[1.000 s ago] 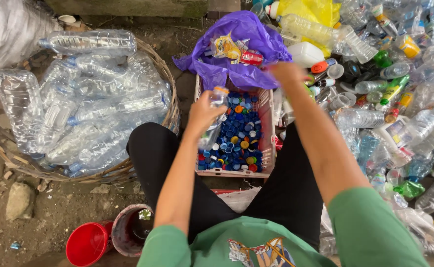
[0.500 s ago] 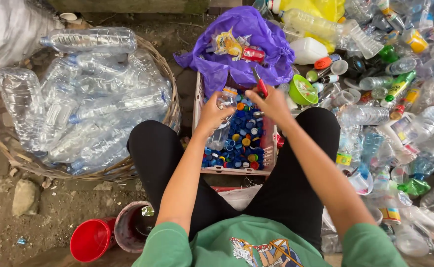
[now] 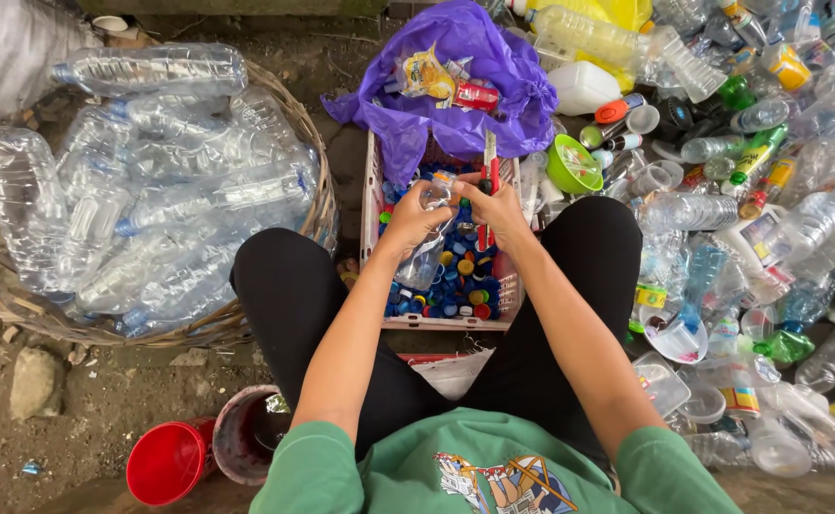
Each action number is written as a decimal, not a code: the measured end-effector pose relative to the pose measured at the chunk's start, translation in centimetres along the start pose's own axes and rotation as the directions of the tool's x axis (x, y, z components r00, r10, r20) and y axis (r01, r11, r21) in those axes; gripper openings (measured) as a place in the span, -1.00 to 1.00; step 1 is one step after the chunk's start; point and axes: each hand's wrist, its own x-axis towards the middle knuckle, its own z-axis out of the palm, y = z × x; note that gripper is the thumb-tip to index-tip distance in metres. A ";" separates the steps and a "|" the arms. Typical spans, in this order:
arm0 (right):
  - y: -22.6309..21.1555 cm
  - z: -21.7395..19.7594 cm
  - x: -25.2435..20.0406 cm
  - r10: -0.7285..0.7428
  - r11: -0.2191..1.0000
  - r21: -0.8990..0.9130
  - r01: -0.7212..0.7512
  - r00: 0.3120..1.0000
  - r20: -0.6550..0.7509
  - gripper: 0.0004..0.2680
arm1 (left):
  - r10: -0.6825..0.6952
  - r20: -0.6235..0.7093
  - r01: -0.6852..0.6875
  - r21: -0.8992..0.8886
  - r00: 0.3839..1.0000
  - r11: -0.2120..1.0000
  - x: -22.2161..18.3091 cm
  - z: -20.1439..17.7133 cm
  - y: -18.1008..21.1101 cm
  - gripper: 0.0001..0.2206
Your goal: The person sits on the ground and uses scissors to cut labels off plastic bottles. They remove the labels, place the bottles in a basket, and occasionally rinse the bottles in a bucket.
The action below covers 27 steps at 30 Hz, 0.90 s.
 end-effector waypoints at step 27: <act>2.1 -3.2 2.3 -0.237 0.640 -0.766 0.055 0.963 -0.128 -0.85 | 0.292 0.263 -0.153 -0.445 0.919 0.882 2.7 -2.5 -1.3 -0.47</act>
